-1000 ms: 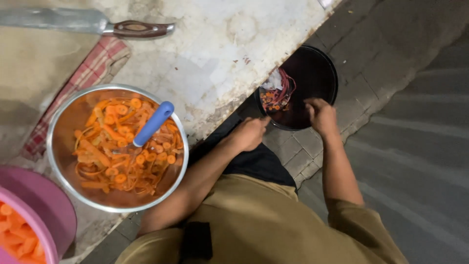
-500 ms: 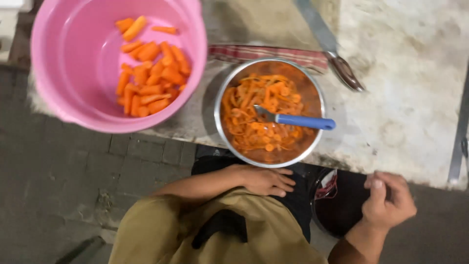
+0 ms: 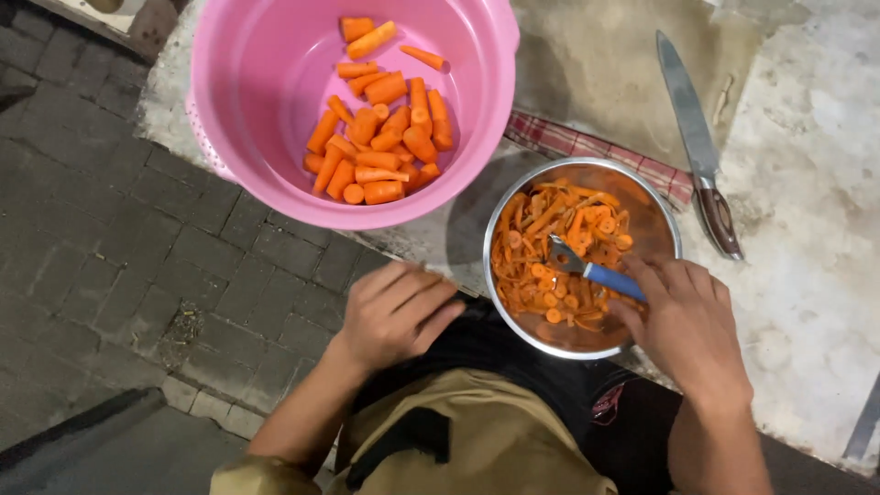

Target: Peeling carrots with a peeler and then chopping them into pieces with a knife on a cutting board before transferring them to a bowl.

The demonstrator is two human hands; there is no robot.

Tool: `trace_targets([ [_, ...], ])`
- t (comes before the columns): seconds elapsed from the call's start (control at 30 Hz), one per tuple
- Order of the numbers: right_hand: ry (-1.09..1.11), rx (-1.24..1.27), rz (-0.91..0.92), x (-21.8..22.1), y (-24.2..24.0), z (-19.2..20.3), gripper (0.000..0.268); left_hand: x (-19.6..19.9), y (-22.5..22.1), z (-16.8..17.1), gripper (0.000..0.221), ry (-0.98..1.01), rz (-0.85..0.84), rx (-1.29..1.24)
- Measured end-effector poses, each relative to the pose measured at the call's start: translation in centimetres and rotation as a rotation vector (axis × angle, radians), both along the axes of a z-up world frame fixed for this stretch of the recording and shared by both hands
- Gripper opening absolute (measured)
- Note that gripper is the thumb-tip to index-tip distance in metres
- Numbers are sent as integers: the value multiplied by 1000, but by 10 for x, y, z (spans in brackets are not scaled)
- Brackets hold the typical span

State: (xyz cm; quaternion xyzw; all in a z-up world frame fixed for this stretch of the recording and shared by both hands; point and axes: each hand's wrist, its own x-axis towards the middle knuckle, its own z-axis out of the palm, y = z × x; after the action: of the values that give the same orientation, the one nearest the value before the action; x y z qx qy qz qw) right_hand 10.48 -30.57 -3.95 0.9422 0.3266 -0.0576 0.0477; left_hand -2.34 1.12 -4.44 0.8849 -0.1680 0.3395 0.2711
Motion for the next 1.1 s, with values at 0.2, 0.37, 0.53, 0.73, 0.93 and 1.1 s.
trace_targets([
  [0.2, 53, -21, 54, 17, -11, -12, 41, 31, -23, -67, 50, 299, -92, 281],
  [0.37, 66, 514, -199, 8, -54, 13, 33, 50, -53, -66, 10, 121, -251, 80],
  [0.53, -146, 793, -457, -25, -129, 22, 42, 103, -113, -44, 8, -38, -360, 15],
  [0.73, -290, 501, -712, -28, -208, 24, 34, 201, -257, -69, 7, -95, -669, 0],
  [0.93, -101, 397, -931, 23, -263, 11, 34, 257, -368, -120, 36, -40, -691, -35],
  [1.1, -187, 321, -803, 54, -294, -17, 34, 268, -398, -148, 38, -18, -708, -130],
])
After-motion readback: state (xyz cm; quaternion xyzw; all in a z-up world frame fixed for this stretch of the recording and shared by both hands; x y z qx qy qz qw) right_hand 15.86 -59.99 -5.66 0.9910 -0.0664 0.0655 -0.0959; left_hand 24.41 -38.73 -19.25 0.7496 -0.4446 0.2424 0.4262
